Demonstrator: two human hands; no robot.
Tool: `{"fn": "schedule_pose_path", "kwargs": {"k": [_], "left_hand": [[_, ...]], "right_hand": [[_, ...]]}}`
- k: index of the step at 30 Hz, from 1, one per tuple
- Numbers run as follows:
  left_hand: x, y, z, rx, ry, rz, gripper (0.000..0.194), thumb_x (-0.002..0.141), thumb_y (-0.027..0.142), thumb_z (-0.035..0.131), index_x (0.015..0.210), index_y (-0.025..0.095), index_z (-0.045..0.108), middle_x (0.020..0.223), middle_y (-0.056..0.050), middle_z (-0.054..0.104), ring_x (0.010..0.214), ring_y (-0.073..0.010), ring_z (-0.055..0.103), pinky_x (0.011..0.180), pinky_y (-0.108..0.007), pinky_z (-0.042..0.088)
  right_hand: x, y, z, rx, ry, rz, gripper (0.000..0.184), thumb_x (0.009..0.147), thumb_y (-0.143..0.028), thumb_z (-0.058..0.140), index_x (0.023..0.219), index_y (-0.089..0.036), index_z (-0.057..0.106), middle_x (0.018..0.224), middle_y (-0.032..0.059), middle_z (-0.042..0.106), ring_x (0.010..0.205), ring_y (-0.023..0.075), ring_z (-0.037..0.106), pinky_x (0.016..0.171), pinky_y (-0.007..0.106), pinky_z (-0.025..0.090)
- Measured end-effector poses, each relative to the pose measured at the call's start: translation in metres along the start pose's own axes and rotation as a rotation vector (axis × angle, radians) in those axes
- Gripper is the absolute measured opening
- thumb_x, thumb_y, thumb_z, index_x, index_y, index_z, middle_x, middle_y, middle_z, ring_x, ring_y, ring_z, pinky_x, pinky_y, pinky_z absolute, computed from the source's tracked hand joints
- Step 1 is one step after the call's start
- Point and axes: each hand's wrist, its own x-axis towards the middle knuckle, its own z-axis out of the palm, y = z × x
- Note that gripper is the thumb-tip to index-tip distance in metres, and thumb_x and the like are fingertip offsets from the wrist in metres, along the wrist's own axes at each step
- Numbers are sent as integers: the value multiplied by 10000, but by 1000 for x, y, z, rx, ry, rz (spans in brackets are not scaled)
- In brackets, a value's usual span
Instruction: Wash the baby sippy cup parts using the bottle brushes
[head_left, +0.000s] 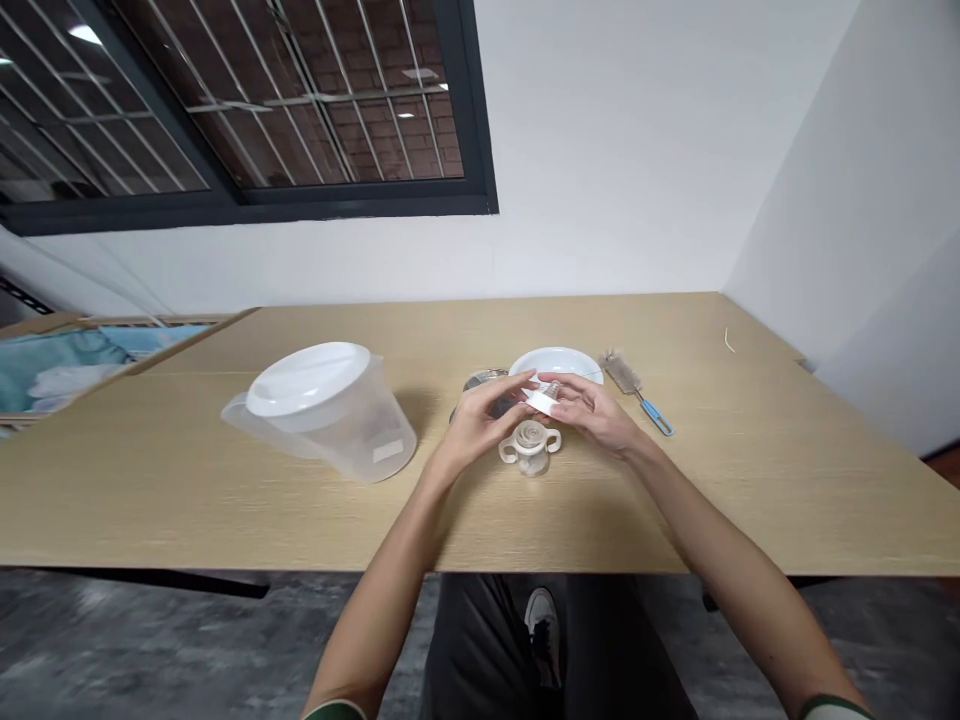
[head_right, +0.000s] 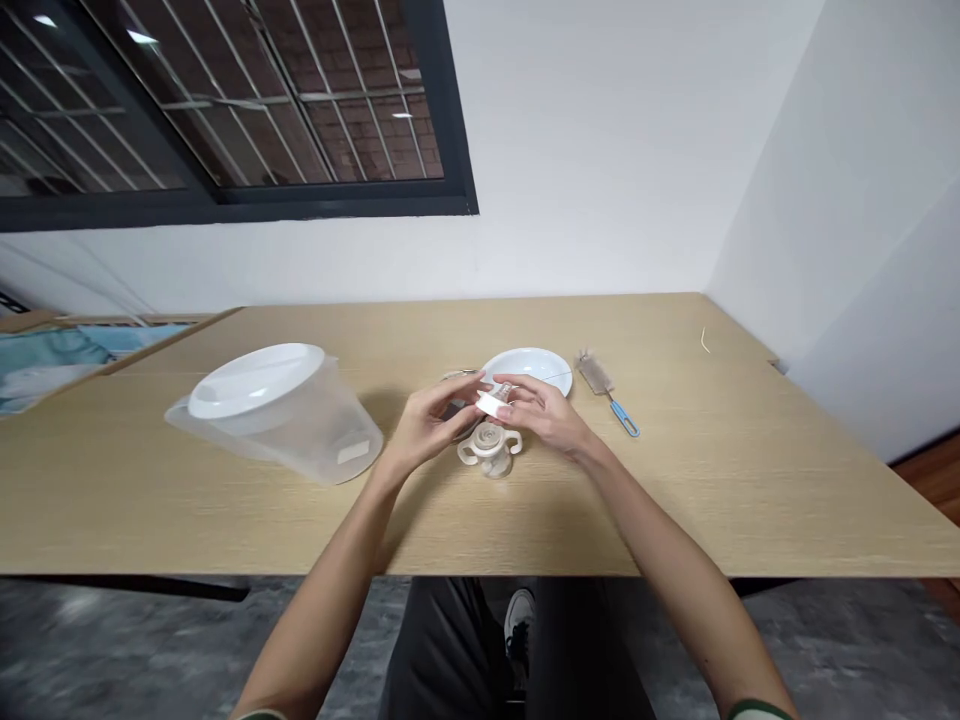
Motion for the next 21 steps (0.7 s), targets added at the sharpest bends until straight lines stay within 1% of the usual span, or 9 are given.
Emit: {"fn": "schedule_pose_path", "kwargs": {"k": [1,3,5,7,9,12,14,17,21], "left_hand": [[-6,2,-5,-27,14,-43,472,856,297,685,1318,256,596,1191,-93,700,960,-189,675,903,-370,538],[-19,5,-12,-61,47,-114,603,810,324,733,1371,245,529,1286,-123,647,1013,-209,663,895,-376,547],[-33,7,-12,-41,64,-178,691,755,351,783,1376,235,503,1313,-135,621,1049,-226,649,893,-385,548],[-44,6,-3,4,75,-257,709,706,382,818,1331,221,526,1258,-127,643,1040,-236,647,900,-403,545],[-50,3,11,24,76,-331,694,667,405,841,1268,202,558,1200,-117,661,1018,-244,654,899,-415,543],[-54,-2,33,5,69,-380,714,625,392,866,1239,192,561,1227,-120,653,1061,-266,654,935,-424,527],[-54,-5,42,-39,78,-376,659,661,342,841,1237,197,555,1247,-114,652,1111,-267,647,977,-422,507],[-54,-8,48,-100,110,-376,579,691,264,800,1213,203,558,1225,-99,674,1121,-259,654,987,-415,502],[-55,-8,51,-93,160,-420,638,649,316,835,1210,209,551,1172,-95,701,1101,-280,664,951,-428,514]], "right_hand": [[0,-2,1,-63,3,5,620,769,-388,773,1318,-216,541,1216,82,657,1108,189,652,993,369,525],[-2,-5,1,-224,40,1,599,766,-390,773,1295,-202,563,1164,79,659,1054,175,657,952,344,533],[-4,-4,2,-367,64,-20,530,766,-401,767,1226,-194,601,1125,73,661,975,166,664,893,330,543],[-6,-3,4,-478,68,-50,450,770,-410,757,1143,-192,630,1120,74,660,939,168,657,860,332,541],[-7,-3,8,-608,63,-75,399,772,-406,748,1093,-194,646,1104,72,662,932,175,642,860,341,525],[-8,-7,17,-833,34,-89,356,773,-380,733,1067,-195,655,1021,58,665,895,180,612,832,342,497],[-7,-14,22,-961,-7,-76,310,782,-341,709,1046,-189,651,979,51,658,863,176,593,791,327,476],[0,-27,25,-1116,-108,-30,280,793,-275,669,1050,-171,634,978,60,655,858,180,583,764,313,452],[20,-40,24,-1249,-358,-28,380,801,-240,658,1175,-184,620,1103,98,649,962,216,589,828,328,443]]}}
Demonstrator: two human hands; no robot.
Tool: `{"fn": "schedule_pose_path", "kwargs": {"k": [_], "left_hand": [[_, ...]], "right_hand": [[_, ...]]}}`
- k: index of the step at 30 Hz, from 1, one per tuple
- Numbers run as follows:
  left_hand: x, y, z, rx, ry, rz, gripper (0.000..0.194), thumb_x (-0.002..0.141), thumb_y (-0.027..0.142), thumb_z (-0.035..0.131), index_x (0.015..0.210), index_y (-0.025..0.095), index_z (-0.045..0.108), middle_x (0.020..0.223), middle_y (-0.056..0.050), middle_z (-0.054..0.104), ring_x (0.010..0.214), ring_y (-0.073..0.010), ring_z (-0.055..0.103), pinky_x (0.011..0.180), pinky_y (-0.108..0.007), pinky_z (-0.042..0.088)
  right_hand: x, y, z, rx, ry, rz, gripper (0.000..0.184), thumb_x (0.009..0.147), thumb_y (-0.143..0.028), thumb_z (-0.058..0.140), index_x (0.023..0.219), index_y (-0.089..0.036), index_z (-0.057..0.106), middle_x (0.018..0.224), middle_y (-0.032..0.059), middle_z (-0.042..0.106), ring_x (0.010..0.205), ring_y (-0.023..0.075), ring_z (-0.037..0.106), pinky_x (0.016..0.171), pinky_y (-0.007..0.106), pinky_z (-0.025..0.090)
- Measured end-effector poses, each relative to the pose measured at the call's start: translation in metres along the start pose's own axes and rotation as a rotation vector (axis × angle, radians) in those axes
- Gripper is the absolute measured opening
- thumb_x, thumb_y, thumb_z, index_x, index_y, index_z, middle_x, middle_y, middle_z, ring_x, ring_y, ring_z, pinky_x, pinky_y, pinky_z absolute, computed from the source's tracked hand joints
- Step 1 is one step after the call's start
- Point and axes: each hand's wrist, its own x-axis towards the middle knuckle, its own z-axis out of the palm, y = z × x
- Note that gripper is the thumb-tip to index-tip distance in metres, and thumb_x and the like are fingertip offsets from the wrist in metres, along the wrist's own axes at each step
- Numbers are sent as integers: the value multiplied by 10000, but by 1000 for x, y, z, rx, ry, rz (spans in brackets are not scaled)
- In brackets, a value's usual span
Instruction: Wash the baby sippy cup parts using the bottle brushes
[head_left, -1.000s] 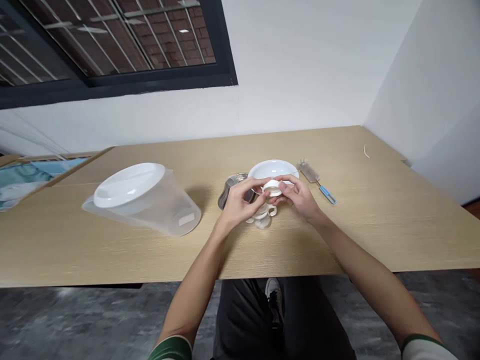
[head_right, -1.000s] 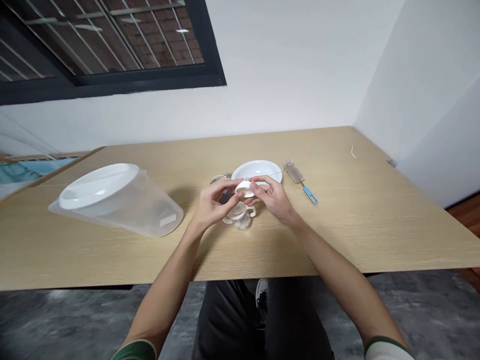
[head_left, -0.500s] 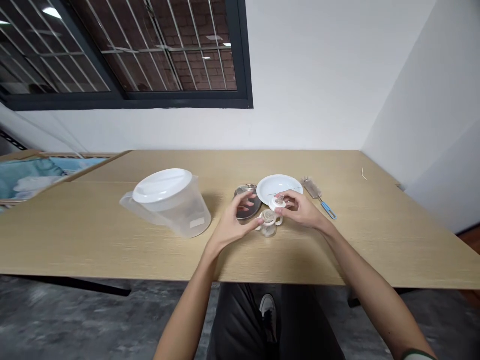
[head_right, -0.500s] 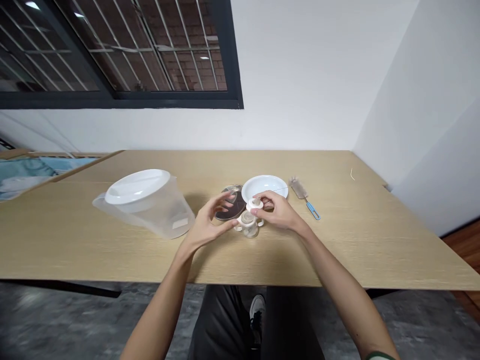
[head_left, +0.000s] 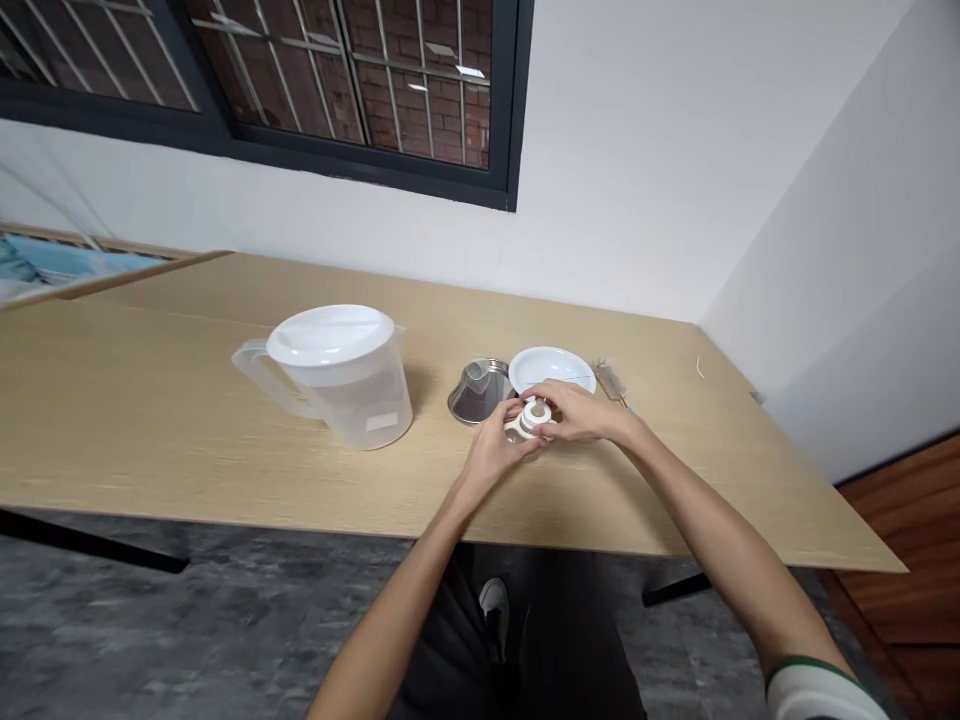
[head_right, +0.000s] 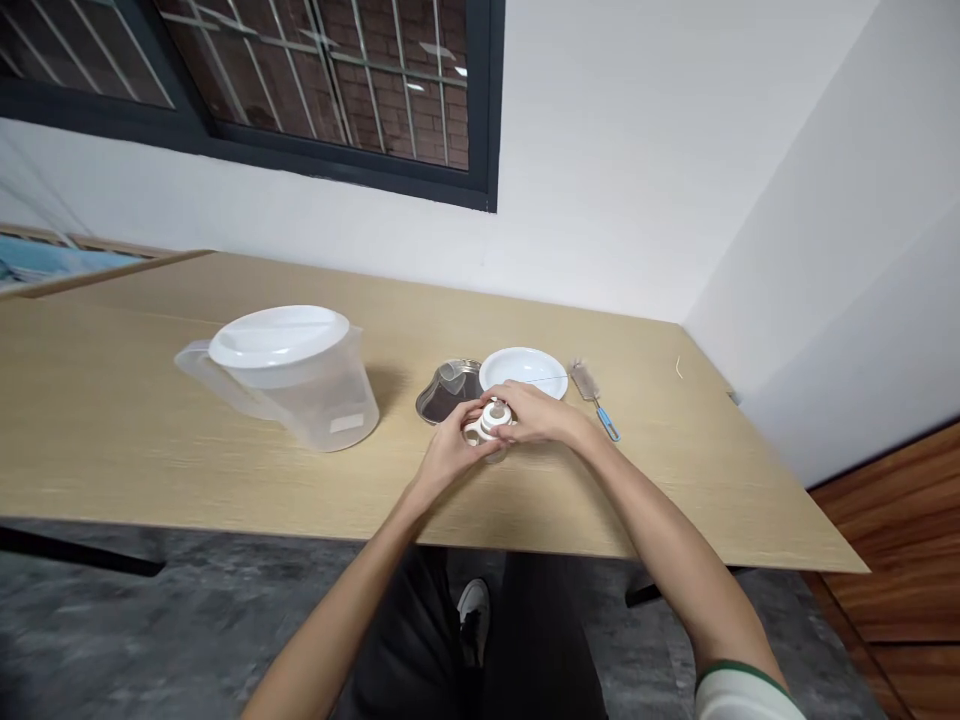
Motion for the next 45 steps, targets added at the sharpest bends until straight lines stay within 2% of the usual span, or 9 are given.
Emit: {"fn": "schedule_pose_path", "kwargs": {"k": [5,11,18,27,30,33,36,40,45], "left_hand": [[0,-7,3,38,36,5,656,642,366,841,1209,218,546,1154,-96,703,1101,-287,662,937,-432,519],[4,-14,0,7,-22,96,665,664,364,823,1237,216,520,1179,-99,690,1105,-285,664,937,-422,520],[4,-18,3,22,-1,131,656,680,396,811,1229,172,530,1174,-113,692,1111,-282,661,939,-394,515],[-1,-26,16,-49,97,78,676,671,369,821,1241,175,515,1157,-104,689,1082,-256,667,934,-375,520],[-2,-26,18,-47,107,94,684,669,359,822,1249,177,507,1192,-107,673,1093,-249,658,945,-362,511],[-4,-23,18,-66,94,87,712,669,355,821,1275,185,488,1153,-88,686,1056,-237,669,923,-351,514],[-5,-21,18,-67,114,73,670,679,347,809,1252,187,499,1148,-82,684,1039,-224,664,910,-343,513],[-5,-22,19,-97,109,56,574,690,366,797,1157,170,527,1130,-87,680,1025,-212,661,904,-324,512],[-3,-26,22,-211,91,16,748,641,384,847,1254,174,474,1199,-116,657,1117,-242,638,961,-360,495]], "right_hand": [[20,3,-11,-161,-219,-68,387,773,-187,681,1158,-198,647,1034,84,657,958,233,599,830,326,440],[25,-3,-20,-190,-352,-169,529,766,-60,634,1267,-224,602,1159,82,655,1063,227,595,912,347,441],[33,-6,-25,-280,-432,-189,509,779,-29,603,1256,-206,633,1191,97,676,1070,229,625,906,332,446],[35,-24,-16,-478,-434,-70,471,755,-119,683,1214,-218,658,1047,98,714,911,238,657,762,301,443],[40,-30,-13,-543,-439,76,303,809,-291,666,1064,-138,719,903,145,725,842,267,669,715,322,458],[49,-44,-10,-581,-409,337,452,821,-515,640,890,-79,736,788,193,712,764,283,674,655,332,479],[56,-59,-9,-478,-393,580,569,811,-633,615,857,-77,723,630,157,682,649,252,667,640,328,503],[65,-68,-10,-367,-410,768,550,802,-638,625,782,-94,707,535,110,628,607,246,653,670,362,522],[76,-63,-6,-281,-452,908,505,819,-598,629,753,-99,671,574,75,617,660,203,643,678,326,523]]}}
